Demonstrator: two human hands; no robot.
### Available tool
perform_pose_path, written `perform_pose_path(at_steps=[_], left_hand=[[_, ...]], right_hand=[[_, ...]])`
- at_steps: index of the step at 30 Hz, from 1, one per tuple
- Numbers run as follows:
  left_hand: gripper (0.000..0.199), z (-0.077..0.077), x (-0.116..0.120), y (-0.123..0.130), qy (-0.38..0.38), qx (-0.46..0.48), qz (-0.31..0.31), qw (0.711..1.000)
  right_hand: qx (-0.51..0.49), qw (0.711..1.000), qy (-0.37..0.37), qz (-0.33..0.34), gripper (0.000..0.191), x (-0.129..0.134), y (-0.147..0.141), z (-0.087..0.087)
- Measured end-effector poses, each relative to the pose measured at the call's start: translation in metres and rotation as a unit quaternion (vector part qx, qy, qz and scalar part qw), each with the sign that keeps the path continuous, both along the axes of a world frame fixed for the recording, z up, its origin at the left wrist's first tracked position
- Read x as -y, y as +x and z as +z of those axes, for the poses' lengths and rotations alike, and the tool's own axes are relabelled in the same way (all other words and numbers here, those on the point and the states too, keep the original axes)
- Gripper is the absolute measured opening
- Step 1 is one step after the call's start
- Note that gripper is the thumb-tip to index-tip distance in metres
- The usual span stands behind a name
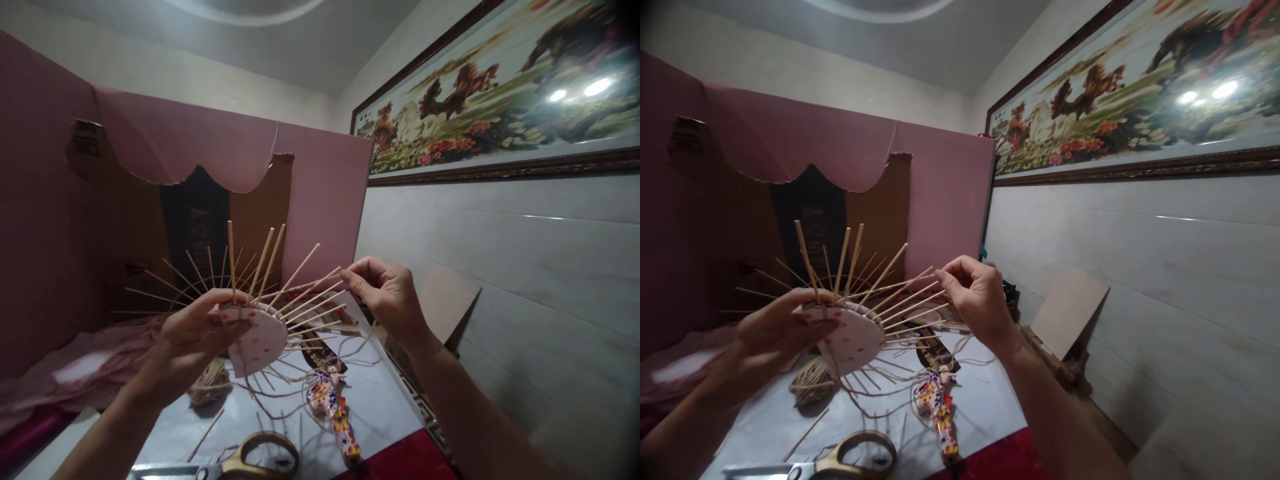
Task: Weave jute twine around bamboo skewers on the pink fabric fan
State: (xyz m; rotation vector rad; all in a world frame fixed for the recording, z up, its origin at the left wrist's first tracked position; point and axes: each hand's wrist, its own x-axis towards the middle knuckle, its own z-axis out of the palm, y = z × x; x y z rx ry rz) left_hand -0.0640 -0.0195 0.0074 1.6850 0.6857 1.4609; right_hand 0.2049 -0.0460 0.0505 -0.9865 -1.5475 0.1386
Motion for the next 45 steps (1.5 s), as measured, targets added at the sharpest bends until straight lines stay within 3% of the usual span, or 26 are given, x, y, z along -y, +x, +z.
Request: perform_pose_path(at_steps=[4, 7, 12, 17, 24, 31, 45], left_hand=[[0.034, 0.001, -0.002, 0.002, -0.007, 0.059, -0.008, 0.998], [0.033, 0.0, -0.005, 0.003, -0.019, 0.112, 0.001, 0.993], [0.032, 0.003, -0.004, 0.009, -0.045, 0.188, 0.01, 0.981], [0.033, 0.006, 0.005, 0.021, -0.071, 0.258, 0.017, 0.963], [0.037, 0.002, 0.008, 0.029, -0.08, 0.312, 0.017, 0.947], [0.033, -0.002, 0.008, 0.031, -0.079, 0.323, 0.006, 0.943], [0.032, -0.004, 0.008, 0.032, -0.089, 0.327, 0.005, 0.941]], right_hand=[[0.065, 0.997, 0.027, -0.02, 0.018, 0.013, -0.013, -0.012], [0.141, 0.989, 0.032, 0.023, 0.015, 0.02, -0.029, -0.027], [0.202, 0.974, 0.047, 0.086, 0.026, 0.015, -0.046, -0.056], [0.227, 0.969, 0.052, 0.08, 0.024, 0.014, -0.05, -0.072], [0.323, 0.929, 0.181, 0.007, 0.03, 0.017, -0.046, -0.089], [0.216, 0.965, 0.14, 0.042, 0.025, 0.02, -0.046, -0.095], [0.155, 0.976, 0.126, 0.084, 0.03, 0.021, -0.045, -0.097]])
